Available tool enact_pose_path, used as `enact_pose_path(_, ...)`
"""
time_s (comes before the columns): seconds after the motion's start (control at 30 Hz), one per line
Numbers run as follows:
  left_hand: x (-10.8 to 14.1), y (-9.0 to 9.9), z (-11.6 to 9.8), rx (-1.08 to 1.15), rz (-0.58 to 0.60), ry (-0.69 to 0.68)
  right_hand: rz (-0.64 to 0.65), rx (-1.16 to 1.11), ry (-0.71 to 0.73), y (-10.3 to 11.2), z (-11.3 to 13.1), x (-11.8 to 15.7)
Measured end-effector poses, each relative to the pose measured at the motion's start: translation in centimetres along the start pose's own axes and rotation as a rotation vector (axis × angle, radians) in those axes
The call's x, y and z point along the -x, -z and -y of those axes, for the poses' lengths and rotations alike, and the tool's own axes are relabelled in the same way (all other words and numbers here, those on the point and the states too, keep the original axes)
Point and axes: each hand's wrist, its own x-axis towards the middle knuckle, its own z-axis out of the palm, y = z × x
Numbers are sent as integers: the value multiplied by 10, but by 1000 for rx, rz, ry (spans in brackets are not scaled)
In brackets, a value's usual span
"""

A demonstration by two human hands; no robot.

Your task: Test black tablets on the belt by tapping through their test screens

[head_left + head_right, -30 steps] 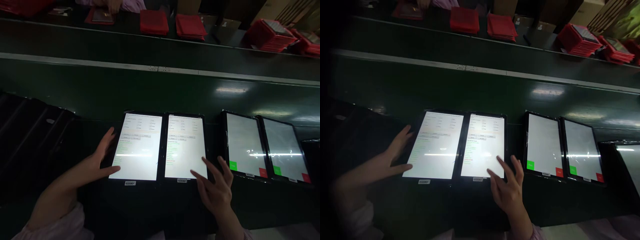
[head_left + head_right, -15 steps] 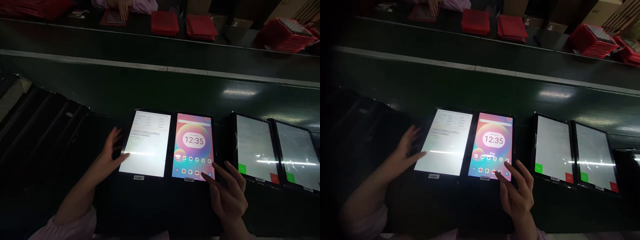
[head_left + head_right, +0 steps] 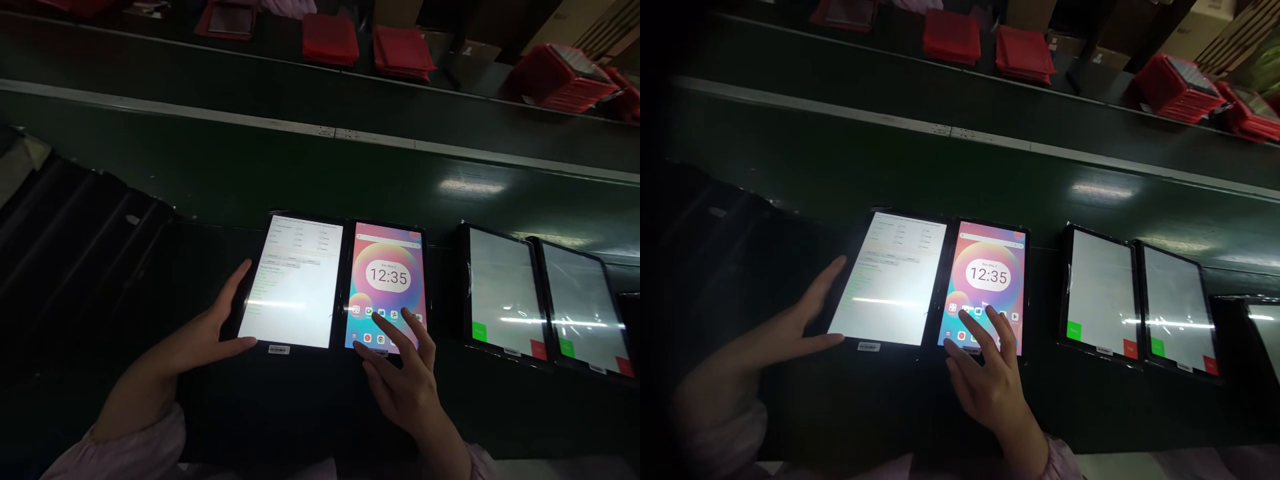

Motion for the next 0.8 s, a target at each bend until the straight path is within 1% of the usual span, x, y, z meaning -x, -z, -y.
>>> enact_pose_path(0.1, 1, 4, -9, 26, 48, 29, 16, 26, 0, -2, -1, -3)
enact_pose_path(0.2, 0, 8, -23, 85, 89, 49, -22, 34, -11, -2, -2, -2)
enact_pose_path(0.3, -1, 9, -35, 114, 90, 73, -84, 26, -9, 1, -4, -2)
enact_pose_path(0.37, -2, 8, -38, 128, 60, 77, -100, 15, -4, 3, -5, -2)
enact_pose_path(0.53, -4, 3, -30, 103, -21, 65, -118, -9, 10, 4, -6, -5)
enact_pose_path(0.7, -2, 5, -21, 141, -11, 80, -131, -4, -1, 6, -6, -4)
enact_pose_path(0.8, -2, 5, -14, 170, -41, 68, -113, -3, -16, 6, -4, -3)
